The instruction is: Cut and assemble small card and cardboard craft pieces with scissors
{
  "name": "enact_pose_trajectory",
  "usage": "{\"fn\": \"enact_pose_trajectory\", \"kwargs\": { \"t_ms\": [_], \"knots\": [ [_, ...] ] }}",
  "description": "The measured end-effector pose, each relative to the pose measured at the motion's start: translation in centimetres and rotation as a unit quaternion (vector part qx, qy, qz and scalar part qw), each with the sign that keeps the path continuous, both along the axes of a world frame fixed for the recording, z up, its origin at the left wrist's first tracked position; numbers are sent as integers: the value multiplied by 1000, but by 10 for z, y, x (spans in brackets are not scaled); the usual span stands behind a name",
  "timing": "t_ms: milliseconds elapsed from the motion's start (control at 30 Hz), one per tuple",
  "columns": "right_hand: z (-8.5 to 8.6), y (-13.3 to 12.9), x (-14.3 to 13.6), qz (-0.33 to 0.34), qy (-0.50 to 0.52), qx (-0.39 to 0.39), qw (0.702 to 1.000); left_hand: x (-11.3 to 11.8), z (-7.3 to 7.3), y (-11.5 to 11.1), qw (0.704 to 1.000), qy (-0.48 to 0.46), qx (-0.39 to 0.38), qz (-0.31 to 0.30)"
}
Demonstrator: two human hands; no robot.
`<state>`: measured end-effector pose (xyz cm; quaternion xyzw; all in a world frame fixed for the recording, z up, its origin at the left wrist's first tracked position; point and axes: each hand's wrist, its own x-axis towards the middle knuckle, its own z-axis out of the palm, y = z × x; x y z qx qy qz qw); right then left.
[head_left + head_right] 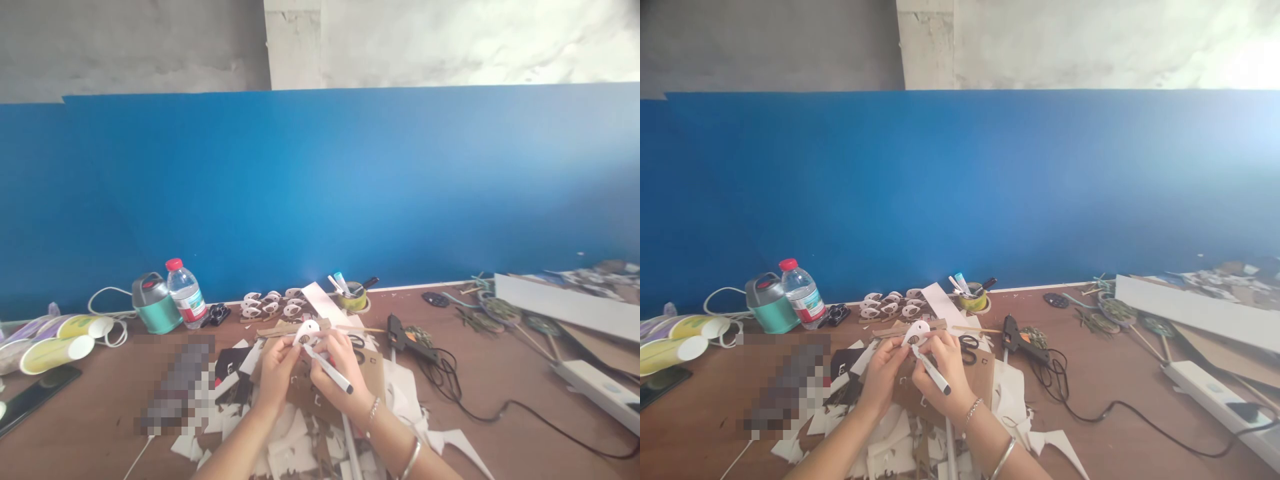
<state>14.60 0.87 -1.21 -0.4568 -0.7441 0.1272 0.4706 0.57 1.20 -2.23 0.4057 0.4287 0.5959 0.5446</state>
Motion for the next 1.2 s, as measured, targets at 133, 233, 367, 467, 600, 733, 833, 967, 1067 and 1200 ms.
{"fn": "enact_pose_trajectory", "kwargs": {
  "t_ms": [133, 233, 367, 467, 600, 733, 833, 967, 1067, 1200],
  "knots": [
    [-3, 1, 0, 0, 9, -3, 1000, 0, -1, 1, 1000, 3, 0, -2],
    [-3, 1, 0, 4, 14, -3, 1000, 0, -1, 0, 1000, 6, -4, 0],
    [-2, 1, 0, 11, 19, -1, 1000, 0, 1, 0, 1000, 5, -5, 11],
    [-2, 1, 1, 12, 23, -4, 1000, 1, 1, 0, 1000, 8, -8, 17],
    [-4, 2, 2, 12, 25, -11, 1000, 0, -1, 1, 1000, 2, -8, 14],
    [-4, 1, 2, 8, 32, -12, 999, -1, -5, 2, 1000, 0, -11, 9],
    [-2, 0, 2, 6, 33, -7, 999, -1, -7, 3, 1000, 4, -11, 11],
    [0, -1, 2, 1, 34, -13, 999, -1, -6, 3, 1000, 5, -9, 16],
    [0, -1, 2, -2, 36, -20, 999, -1, -4, 3, 1000, 1, -7, 17],
    [-2, 0, 1, -5, 43, -14, 999, -1, -3, 3, 1000, -7, -12, 15]
  ]
}}
